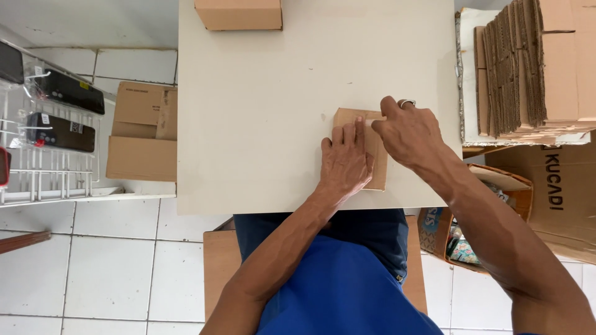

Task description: Assembling and taping small cardboard boxes for packaging products.

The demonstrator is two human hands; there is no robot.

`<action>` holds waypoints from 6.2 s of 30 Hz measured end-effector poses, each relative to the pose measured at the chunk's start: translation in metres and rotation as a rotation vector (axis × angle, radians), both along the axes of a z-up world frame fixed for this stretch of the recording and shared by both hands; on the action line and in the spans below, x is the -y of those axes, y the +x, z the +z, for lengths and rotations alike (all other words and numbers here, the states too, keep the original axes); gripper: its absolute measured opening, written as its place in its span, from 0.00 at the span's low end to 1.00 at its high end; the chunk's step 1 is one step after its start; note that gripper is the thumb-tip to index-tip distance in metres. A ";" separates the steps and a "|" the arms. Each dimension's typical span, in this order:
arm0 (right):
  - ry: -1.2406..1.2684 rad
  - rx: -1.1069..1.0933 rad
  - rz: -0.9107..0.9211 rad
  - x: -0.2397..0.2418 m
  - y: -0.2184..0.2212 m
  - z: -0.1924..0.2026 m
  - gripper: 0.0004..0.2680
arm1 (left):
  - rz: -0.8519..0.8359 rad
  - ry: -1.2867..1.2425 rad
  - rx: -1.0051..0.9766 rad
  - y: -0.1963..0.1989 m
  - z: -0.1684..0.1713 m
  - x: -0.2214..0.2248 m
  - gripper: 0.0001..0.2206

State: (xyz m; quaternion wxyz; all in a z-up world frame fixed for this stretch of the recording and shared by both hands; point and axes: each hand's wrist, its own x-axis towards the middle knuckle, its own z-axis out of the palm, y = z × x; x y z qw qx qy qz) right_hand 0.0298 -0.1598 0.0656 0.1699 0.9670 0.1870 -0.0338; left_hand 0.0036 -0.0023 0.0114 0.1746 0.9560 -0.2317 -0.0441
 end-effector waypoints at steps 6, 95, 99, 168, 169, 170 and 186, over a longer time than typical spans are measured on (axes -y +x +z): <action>-0.146 -0.066 -0.002 -0.017 -0.011 0.005 0.08 | 0.002 0.022 -0.006 -0.001 -0.002 0.002 0.33; 0.508 0.233 -0.817 0.084 -0.105 -0.132 0.15 | -0.147 -1.063 -1.002 0.084 -0.008 -0.042 0.16; 0.650 0.598 -0.550 0.092 -0.109 -0.152 0.12 | -0.028 -1.203 -0.952 0.073 -0.024 -0.036 0.17; 0.048 -0.211 -0.027 -0.079 0.082 0.071 0.05 | -0.015 -1.117 -0.872 0.086 -0.006 -0.075 0.20; 0.049 -0.209 -0.032 -0.075 0.085 0.070 0.05 | -0.020 -1.114 -0.872 0.085 -0.002 -0.078 0.20; 0.082 -0.247 -0.067 -0.070 0.087 0.068 0.05 | -0.013 -1.148 -0.902 0.084 0.001 -0.081 0.20; 0.591 -0.200 -0.513 0.074 0.026 -0.019 0.15 | 0.041 -1.294 -0.869 0.077 -0.017 -0.072 0.19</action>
